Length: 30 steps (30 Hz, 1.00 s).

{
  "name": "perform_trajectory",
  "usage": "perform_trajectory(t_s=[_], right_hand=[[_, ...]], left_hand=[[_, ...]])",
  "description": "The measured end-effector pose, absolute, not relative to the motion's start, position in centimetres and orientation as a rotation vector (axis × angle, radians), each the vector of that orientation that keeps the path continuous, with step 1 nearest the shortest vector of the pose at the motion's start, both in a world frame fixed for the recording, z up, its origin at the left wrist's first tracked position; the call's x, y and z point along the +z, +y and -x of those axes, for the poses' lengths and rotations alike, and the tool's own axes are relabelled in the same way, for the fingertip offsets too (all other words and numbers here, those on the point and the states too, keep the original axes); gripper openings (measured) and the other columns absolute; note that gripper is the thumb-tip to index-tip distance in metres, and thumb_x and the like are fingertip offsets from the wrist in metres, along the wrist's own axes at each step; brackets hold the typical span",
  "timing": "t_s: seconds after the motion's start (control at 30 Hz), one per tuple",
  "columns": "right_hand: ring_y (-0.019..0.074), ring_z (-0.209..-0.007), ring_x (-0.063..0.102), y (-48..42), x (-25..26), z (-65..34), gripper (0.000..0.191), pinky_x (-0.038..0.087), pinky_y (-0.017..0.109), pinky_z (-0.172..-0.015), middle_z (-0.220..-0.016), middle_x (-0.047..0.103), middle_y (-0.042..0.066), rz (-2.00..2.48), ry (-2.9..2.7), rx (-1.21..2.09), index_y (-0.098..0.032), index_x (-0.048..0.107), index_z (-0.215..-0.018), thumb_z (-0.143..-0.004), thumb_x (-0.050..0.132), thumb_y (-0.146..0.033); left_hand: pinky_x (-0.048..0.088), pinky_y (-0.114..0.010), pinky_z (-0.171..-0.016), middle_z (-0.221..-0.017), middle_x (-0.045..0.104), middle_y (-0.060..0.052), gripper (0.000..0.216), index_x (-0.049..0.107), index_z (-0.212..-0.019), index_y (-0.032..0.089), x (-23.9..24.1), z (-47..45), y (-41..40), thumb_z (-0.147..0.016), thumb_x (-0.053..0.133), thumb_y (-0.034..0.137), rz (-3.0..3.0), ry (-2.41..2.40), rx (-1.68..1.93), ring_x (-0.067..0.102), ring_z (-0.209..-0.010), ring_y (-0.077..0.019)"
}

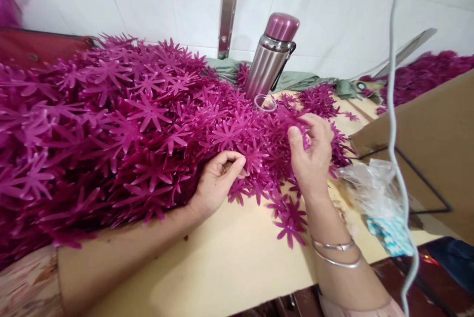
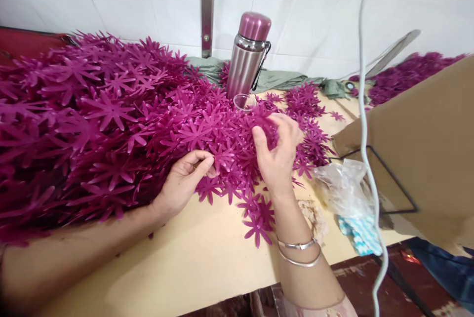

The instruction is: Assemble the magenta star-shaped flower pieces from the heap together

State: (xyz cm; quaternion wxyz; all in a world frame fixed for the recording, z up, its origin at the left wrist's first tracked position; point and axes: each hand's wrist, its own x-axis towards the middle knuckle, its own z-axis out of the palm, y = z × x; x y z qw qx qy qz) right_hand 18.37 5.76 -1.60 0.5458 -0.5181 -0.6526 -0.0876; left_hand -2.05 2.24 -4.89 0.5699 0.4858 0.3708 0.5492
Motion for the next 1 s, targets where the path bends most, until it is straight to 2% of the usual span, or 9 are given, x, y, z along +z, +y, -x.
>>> perform_trajectory(t_s=[0.1, 0.23, 0.33, 0.43, 0.53, 0.67, 0.83, 0.93, 1.0], right_hand=[[0.0292, -0.119, 0.060, 5.0, -1.3, -17.3, 0.029, 0.040, 0.051, -0.108, -0.118, 0.072, 0.010, 1.090, -1.835, -0.033, -0.025, 0.069, -0.112, -0.101, 0.056, -0.049], [0.0273, -0.106, 0.061, 4.5, -1.3, -16.2, 0.023, 0.046, 0.046, -0.098, -0.101, 0.074, 0.006, 1.069, -2.072, 0.214, -0.027, 0.073, -0.107, -0.091, 0.074, -0.044], [0.0230, -0.093, 0.065, 4.7, -1.6, -16.1, 0.007, 0.049, 0.040, -0.090, -0.090, 0.074, 0.002, 1.054, -1.969, 0.290, -0.026, 0.074, -0.095, -0.092, 0.073, -0.032], [0.0218, -0.087, 0.067, 5.4, -1.9, -16.9, 0.008, 0.052, 0.038, -0.086, -0.092, 0.075, 0.003, 1.165, -1.664, 0.183, -0.024, 0.073, -0.096, -0.093, 0.070, -0.031], [0.0270, -0.105, 0.067, 6.1, -2.3, -18.3, 0.019, 0.048, 0.048, -0.101, -0.109, 0.075, 0.008, 1.317, -1.447, -0.060, -0.023, 0.073, -0.110, -0.094, 0.066, -0.031], [0.0351, -0.134, 0.054, 6.3, -2.4, -19.0, 0.036, 0.033, 0.061, -0.116, -0.137, 0.064, 0.013, 1.366, -1.389, -0.278, -0.023, 0.068, -0.124, -0.089, 0.071, -0.033], [0.0293, -0.116, 0.065, 5.4, -1.4, -17.8, 0.010, 0.038, 0.055, -0.111, -0.114, 0.074, 0.008, 1.301, -1.479, -0.254, -0.025, 0.071, -0.093, -0.096, 0.065, -0.032], [0.0290, -0.118, 0.064, 5.5, -1.4, -17.7, 0.009, 0.037, 0.054, -0.112, -0.116, 0.073, 0.008, 1.317, -1.518, -0.207, -0.026, 0.074, -0.099, -0.093, 0.067, -0.030], [0.0298, -0.122, 0.062, 5.8, -1.7, -18.1, 0.019, 0.036, 0.054, -0.112, -0.121, 0.072, 0.008, 1.345, -1.522, -0.177, -0.026, 0.074, -0.109, -0.091, 0.070, -0.031]], left_hand=[[0.055, -0.023, -0.073, -0.072, 0.068, 0.002, 0.020, 0.068, -0.090, 0.017, -5.0, 2.0, 2.3, -0.087, 0.075, 0.035, -1.113, 0.859, 1.308, 0.066, -0.069, -0.0109], [0.057, -0.023, -0.071, -0.073, 0.070, 0.003, 0.023, 0.069, -0.091, 0.017, -5.0, 1.8, 2.3, -0.084, 0.079, 0.036, -1.063, 0.831, 1.326, 0.067, -0.068, -0.0106], [0.058, -0.024, -0.074, -0.075, 0.073, 0.001, 0.025, 0.072, -0.096, 0.016, -4.9, 1.7, 2.2, -0.086, 0.077, 0.038, -1.044, 0.880, 1.296, 0.070, -0.070, -0.0119], [0.060, -0.026, -0.076, -0.077, 0.074, 0.000, 0.027, 0.074, -0.101, 0.016, -4.9, 1.8, 2.2, -0.089, 0.075, 0.040, -1.044, 0.926, 1.257, 0.071, -0.072, -0.0131], [0.061, -0.026, -0.081, -0.086, 0.075, -0.001, 0.024, 0.073, -0.100, 0.017, -5.1, 1.9, 2.3, -0.088, 0.077, 0.037, -1.065, 0.867, 1.247, 0.073, -0.077, -0.0123], [0.063, -0.027, -0.085, -0.105, 0.074, -0.002, 0.026, 0.069, -0.106, 0.019, -5.3, 2.0, 2.0, -0.086, 0.079, 0.033, -1.075, 0.765, 1.233, 0.075, -0.083, -0.0123], [0.063, -0.029, -0.091, -0.096, 0.073, 0.000, 0.044, 0.055, -0.132, 0.023, -4.8, 2.1, 1.4, -0.092, 0.074, 0.027, -1.124, 0.676, 1.208, 0.077, -0.088, -0.0141], [0.062, -0.029, -0.092, -0.098, 0.074, -0.001, 0.043, 0.054, -0.133, 0.022, -4.5, 2.3, 1.0, -0.094, 0.072, 0.024, -1.180, 0.707, 1.237, 0.078, -0.090, -0.0149], [0.062, -0.028, -0.092, -0.105, 0.076, -0.004, 0.042, 0.055, -0.134, 0.022, -4.4, 2.5, 0.6, -0.094, 0.071, 0.022, -1.311, 0.751, 1.302, 0.078, -0.095, -0.0157]])
